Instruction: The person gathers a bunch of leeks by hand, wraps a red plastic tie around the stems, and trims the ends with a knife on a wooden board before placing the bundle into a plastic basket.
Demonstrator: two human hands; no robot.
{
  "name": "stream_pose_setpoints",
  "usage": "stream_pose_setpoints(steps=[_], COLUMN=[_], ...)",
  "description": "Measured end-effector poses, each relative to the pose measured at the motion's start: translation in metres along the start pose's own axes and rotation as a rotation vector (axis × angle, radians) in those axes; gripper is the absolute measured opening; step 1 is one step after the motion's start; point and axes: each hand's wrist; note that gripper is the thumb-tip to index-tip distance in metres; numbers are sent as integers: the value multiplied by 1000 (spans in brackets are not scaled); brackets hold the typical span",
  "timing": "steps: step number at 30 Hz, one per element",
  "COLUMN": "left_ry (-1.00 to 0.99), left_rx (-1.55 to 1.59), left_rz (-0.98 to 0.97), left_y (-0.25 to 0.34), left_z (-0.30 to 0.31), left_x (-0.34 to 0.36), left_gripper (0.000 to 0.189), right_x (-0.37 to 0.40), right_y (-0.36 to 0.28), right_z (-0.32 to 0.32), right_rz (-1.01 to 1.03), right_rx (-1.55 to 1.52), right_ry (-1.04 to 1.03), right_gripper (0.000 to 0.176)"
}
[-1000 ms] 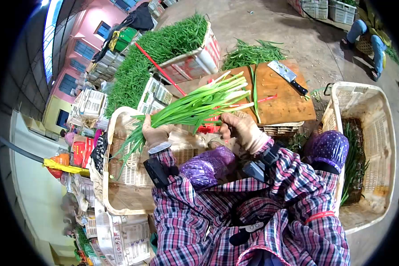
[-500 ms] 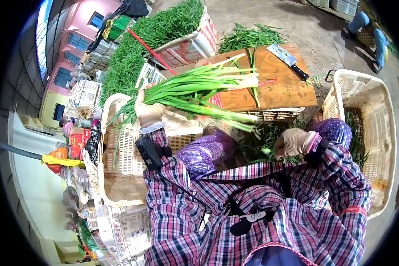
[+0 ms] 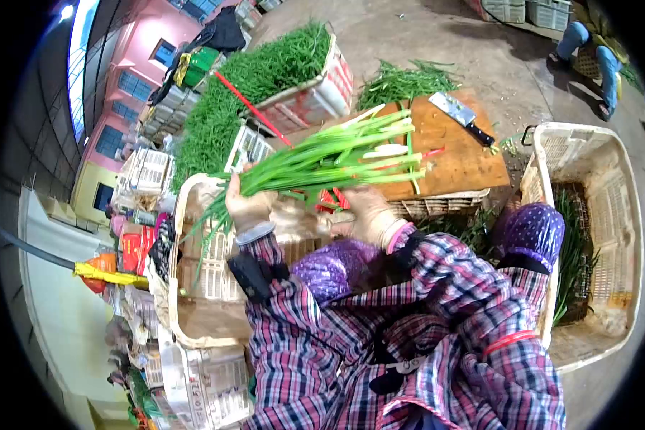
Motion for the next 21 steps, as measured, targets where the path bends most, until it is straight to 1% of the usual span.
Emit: stream_pose_setpoints(steps=[2,3,4,5,6,8,9,10,12,13,14,16,17,18,20,21], left_ry=[31,137,99,80,63,-105,-26,-24,12,-42,-42,-260,-73,-63,-141,-25], left_rx=[154,68,55,89,124,199,91,92,149,152,149,125,-38,-41,244,113], left_rz=[16,-43,-58,-74,-88,-77,-120,-117,-135,-132,-131,-189,-284,-280,-152,-213], left_y=[-1,-2,1,2,4,12,15,16,19,19,17,12,10,8,8,6], left_z=[-11,-16,-18,-10,-2,5,5,8,18,17,14,11,13,15,12,11], left_x=[8,10,13,7,1,-2,-4,-8,-15,-13,-11,-11,-15,-15,-17,-18], left_gripper=[30,29,26,25,23,21,21,21,22,23,23,24,25,25,26,24], right_x=[-8,-3,-1,4,13,36,47,57,79,89,97,103,104,93,94,91], right_y=[5,4,4,5,6,28,32,35,69,79,87,83,84,73,80,88], right_z=[-30,-32,-32,-21,-14,-3,9,21,25,35,45,69,76,84,77,70], right_rz=[-173,-116,-59,-79,-127,58,-30,-114,-200,-264,-328,-394,-369,-456,-279,-300], right_rx=[-202,-332,-462,-314,-240,-341,-154,36,316,455,597,532,448,269,-143,-332], right_ry=[4,-7,-22,-197,-254,-301,-417,-532,-805,-911,-1013,-921,-765,-674,-276,-174], right_gripper=[49,41,33,29,27,28,28,29,31,33,36,47,60,65,51,45])
Point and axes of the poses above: each hand's wrist, its own x-axis away from the middle knuckle, its own z-axis out of the back of the hand, y = z × x, and after that the axes turned 10 degrees about -x, right-handed
